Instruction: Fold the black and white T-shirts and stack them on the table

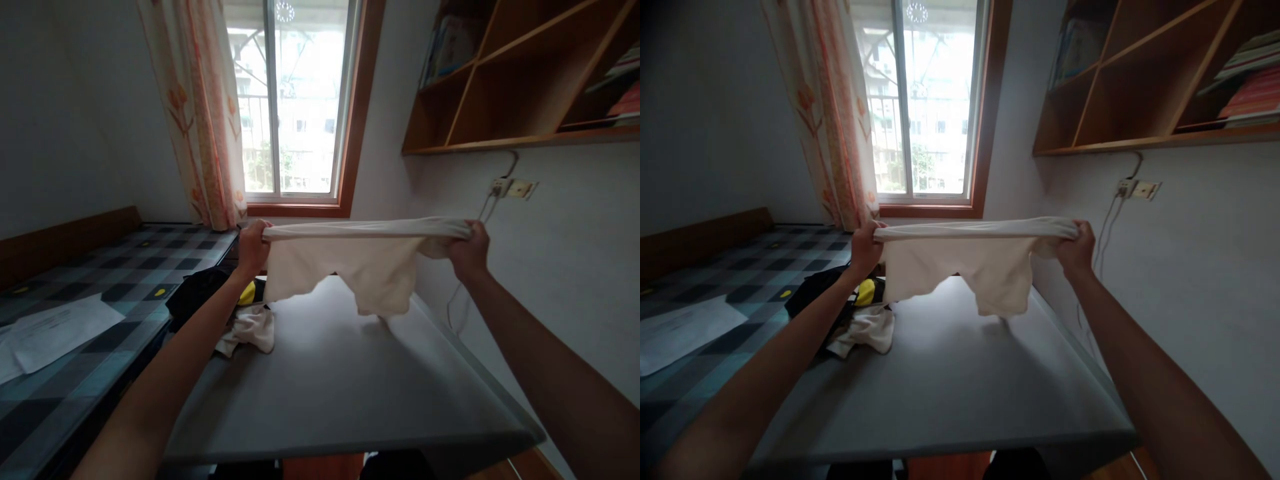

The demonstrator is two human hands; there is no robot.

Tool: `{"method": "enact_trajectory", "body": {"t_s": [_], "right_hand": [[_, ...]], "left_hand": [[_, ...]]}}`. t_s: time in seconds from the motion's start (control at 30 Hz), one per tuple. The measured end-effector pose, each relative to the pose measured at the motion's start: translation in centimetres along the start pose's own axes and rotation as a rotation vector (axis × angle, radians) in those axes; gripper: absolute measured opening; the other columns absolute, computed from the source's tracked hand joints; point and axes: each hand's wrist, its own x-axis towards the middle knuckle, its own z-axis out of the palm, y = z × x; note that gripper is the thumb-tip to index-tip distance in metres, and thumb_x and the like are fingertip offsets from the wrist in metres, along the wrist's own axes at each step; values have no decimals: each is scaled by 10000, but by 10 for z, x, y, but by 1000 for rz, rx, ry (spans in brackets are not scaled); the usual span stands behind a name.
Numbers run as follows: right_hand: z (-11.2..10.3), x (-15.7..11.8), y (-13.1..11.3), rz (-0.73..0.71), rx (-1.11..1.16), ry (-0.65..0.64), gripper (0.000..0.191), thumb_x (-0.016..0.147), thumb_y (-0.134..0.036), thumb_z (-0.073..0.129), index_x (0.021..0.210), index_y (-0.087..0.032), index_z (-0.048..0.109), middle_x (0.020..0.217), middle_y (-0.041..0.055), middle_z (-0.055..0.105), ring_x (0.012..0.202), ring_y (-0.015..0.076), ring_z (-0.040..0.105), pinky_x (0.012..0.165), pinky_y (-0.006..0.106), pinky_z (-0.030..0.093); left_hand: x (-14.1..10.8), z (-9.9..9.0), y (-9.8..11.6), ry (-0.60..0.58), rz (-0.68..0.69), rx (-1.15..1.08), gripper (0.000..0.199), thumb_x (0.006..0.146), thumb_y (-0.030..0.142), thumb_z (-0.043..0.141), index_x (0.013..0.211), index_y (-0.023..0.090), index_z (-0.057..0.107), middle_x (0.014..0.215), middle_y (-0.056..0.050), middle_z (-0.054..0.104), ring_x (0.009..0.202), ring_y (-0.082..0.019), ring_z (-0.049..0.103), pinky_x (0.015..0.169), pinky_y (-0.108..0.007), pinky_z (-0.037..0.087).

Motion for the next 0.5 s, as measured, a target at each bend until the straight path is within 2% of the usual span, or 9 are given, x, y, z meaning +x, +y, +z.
{"method": "enact_trajectory", "body": {"t_s": [0.03, 0.1, 0.13, 0.2, 0.27, 0.37, 0.4, 0.47, 0.5], "right_hand": [[-2, 6, -1, -68, -11, 90, 375, 677, -49, 468, 1044, -32, 541, 946, 102, 584, 816, 122, 493, 721, 225, 395], [-10, 14, 6, -189, -54, 158, 379, 683, -48, 456, 1055, -47, 527, 976, 112, 576, 849, 133, 500, 761, 237, 397], [-16, 15, 14, -226, -85, 159, 384, 682, -52, 451, 1059, -64, 527, 985, 116, 578, 858, 141, 507, 771, 244, 398], [-30, 9, 39, -241, -159, 79, 405, 670, -70, 463, 1065, -108, 540, 998, 122, 596, 863, 162, 530, 776, 262, 404], [-46, -4, 71, -183, -259, -131, 411, 643, -115, 512, 1047, -170, 569, 991, 117, 633, 851, 198, 560, 762, 292, 414], [-66, -34, 120, -37, -333, -639, 254, 589, -224, 619, 843, -232, 630, 838, 113, 695, 775, 285, 622, 687, 351, 435], [-71, -45, 134, 5, -345, -750, 182, 564, -248, 632, 746, -247, 631, 804, 113, 707, 762, 310, 635, 674, 368, 441], [-81, -69, 157, 18, -335, -878, 80, 577, -301, 617, 651, -272, 622, 777, 93, 719, 752, 332, 652, 666, 390, 450], [-86, -80, 165, 17, -332, -845, 62, 595, -319, 590, 638, -285, 619, 754, 79, 718, 738, 333, 654, 660, 400, 450]], "left_hand": [[5, -3, 6, 48, 78, -11, 197, 857, 100, 395, 948, 181, 551, 1059, -90, 604, 1070, -226, 519, 873, -360, 322], [7, -7, 15, 56, 252, -16, 183, 878, 113, 399, 920, 211, 547, 1143, -93, 605, 1151, -242, 492, 969, -408, 275], [4, -6, 17, 18, 331, -2, 178, 877, 111, 403, 896, 217, 545, 1146, -93, 611, 1144, -246, 499, 994, -424, 255], [-10, 1, 16, -142, 446, 56, 175, 852, 94, 414, 866, 214, 540, 1113, -92, 624, 1061, -246, 532, 986, -432, 260], [-35, 13, 11, -379, 521, 132, 182, 802, 66, 432, 858, 201, 540, 1024, -88, 639, 930, -234, 553, 915, -405, 313], [-84, 36, 0, -795, 557, 199, 189, 737, 57, 485, 843, 199, 551, 866, -49, 645, 793, -204, 564, 829, -342, 360], [-101, 42, -3, -898, 550, 183, 187, 738, 64, 499, 845, 205, 558, 849, -36, 648, 779, -192, 570, 823, -324, 366], [-131, 52, -9, -1036, 519, 151, 128, 756, 116, 536, 827, 214, 578, 818, -25, 655, 753, -182, 584, 796, -298, 380], [-143, 55, -11, -1066, 486, 129, 76, 768, 176, 567, 826, 217, 592, 818, -27, 660, 752, -184, 590, 769, -288, 387]]}}
